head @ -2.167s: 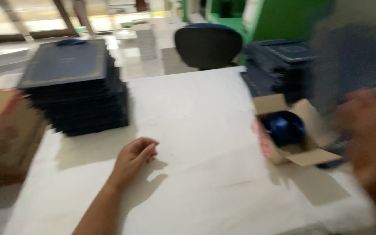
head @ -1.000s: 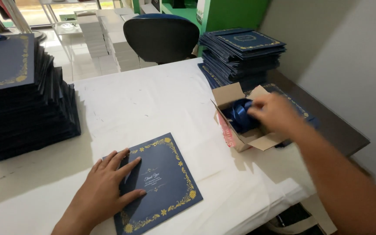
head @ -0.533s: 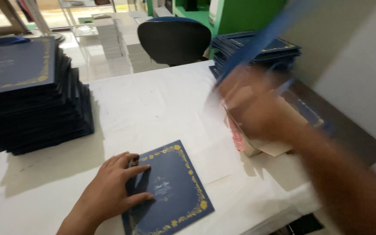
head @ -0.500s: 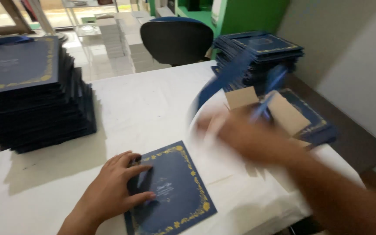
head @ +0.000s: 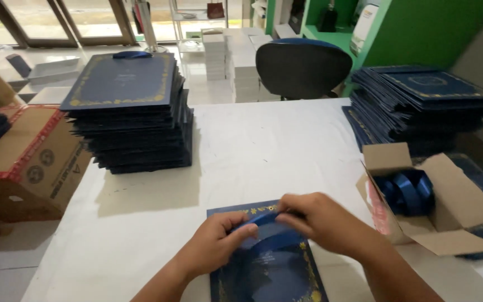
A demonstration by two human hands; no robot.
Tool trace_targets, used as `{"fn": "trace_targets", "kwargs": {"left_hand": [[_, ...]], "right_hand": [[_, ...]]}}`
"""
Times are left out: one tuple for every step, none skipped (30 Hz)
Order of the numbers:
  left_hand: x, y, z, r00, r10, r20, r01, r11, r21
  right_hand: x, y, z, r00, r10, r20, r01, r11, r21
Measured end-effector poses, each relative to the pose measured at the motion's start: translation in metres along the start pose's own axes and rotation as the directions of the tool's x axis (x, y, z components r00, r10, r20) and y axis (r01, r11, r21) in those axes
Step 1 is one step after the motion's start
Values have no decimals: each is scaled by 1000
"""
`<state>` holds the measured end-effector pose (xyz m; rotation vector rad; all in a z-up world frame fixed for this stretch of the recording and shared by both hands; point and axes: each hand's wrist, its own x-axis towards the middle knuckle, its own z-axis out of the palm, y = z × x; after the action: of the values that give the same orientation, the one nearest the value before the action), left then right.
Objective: Tying a blue ribbon onto a decorative card by threading it through pre-cut holes.
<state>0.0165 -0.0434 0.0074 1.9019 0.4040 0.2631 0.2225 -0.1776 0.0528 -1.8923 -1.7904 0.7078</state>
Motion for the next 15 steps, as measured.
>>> {"fn": "trace_targets", "kwargs": {"left_hand": [[1,-1,-2,995,-81,-58,83,996,25],[3,-3,-4,980,-160,-117,166,985,44],[3,0,-4,980,-162,-119,168,985,44],[2,2,-4,972,-198,-127,203,979,32],[2,5,-4,963,-233,-134,237,971,19],[4,-7,4,963,-234,-134,238,971,18],[6,-19,11,977,-105,-186,122,989,82],[8,-31,17,973,28,-230,8,988,152],[5,-25,21,971,30,-237,7,988,156],[2,-19,25,975,39,-219,5,980,197],[0,-13,29,979,47,-198,2,971,239],[0,-13,30,978,50,-204,2,970,244],[-1,-13,33,975,87,-203,-37,971,238],[-2,-13,36,971,125,-203,-76,970,232],[-1,-18,37,972,122,-202,-74,970,231]], "right_hand": [[2,7,-1,985,157,-73,-166,974,-153],[3,14,-2,941,293,-170,-332,898,-289],[4,20,-2,942,292,-168,-330,899,-289],[5,27,-2,933,245,-264,-353,762,-542],[5,33,-2,925,168,-340,-374,554,-744],[1,32,-2,926,168,-339,-373,554,-744],[-2,30,-3,917,93,-388,-380,501,-777],[-5,27,-3,902,14,-431,-391,446,-805],[-3,32,6,902,6,-431,-388,447,-806],[-1,37,16,875,-146,-462,-345,481,-806],[1,42,26,821,-292,-490,-301,509,-807],[5,35,38,818,-299,-491,-298,510,-807],[8,30,51,804,-388,-451,-1,758,-653],[10,25,64,760,-477,-442,310,863,-398],[9,13,69,762,-475,-441,310,865,-396]]}}
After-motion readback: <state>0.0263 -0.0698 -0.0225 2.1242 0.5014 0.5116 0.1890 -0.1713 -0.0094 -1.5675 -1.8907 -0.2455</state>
